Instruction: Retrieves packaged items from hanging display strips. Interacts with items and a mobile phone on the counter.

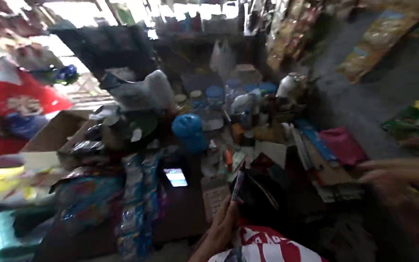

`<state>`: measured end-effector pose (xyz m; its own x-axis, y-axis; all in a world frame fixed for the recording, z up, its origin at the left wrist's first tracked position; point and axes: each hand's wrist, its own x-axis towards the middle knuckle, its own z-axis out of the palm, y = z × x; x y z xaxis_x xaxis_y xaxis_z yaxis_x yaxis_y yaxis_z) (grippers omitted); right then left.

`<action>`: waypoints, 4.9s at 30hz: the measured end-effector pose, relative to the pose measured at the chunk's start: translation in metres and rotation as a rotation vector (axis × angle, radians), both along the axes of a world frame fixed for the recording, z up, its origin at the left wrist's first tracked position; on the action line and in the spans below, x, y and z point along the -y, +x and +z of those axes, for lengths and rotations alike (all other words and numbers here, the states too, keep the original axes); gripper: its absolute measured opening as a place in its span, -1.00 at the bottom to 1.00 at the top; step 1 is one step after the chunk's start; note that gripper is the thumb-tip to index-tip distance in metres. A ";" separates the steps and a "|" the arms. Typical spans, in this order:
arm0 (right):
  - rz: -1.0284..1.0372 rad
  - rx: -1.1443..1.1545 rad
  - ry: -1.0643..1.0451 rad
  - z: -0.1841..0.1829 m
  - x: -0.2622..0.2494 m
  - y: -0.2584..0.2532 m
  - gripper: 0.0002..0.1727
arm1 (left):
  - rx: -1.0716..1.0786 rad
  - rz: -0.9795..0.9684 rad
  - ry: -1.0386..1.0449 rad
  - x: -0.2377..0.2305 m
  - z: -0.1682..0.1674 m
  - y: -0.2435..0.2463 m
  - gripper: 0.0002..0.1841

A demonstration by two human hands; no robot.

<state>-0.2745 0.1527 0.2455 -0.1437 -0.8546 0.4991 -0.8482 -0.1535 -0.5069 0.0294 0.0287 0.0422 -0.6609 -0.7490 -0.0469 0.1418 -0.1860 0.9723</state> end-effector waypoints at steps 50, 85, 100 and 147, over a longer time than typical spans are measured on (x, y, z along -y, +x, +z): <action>0.777 -0.142 0.265 -0.160 0.127 0.312 -0.63 | 0.000 -0.030 -0.755 0.056 -0.028 0.246 -0.35; -0.015 0.379 0.242 -0.251 0.252 0.282 -0.53 | 0.595 0.243 -0.347 0.093 -0.090 0.264 -0.50; 0.072 -0.095 0.486 -0.184 0.342 0.293 -0.17 | 0.644 0.733 -0.678 0.158 -0.159 0.118 0.38; 0.160 -0.096 0.294 -0.175 0.366 0.264 -0.47 | 0.659 0.764 -0.380 0.187 -0.138 0.045 0.10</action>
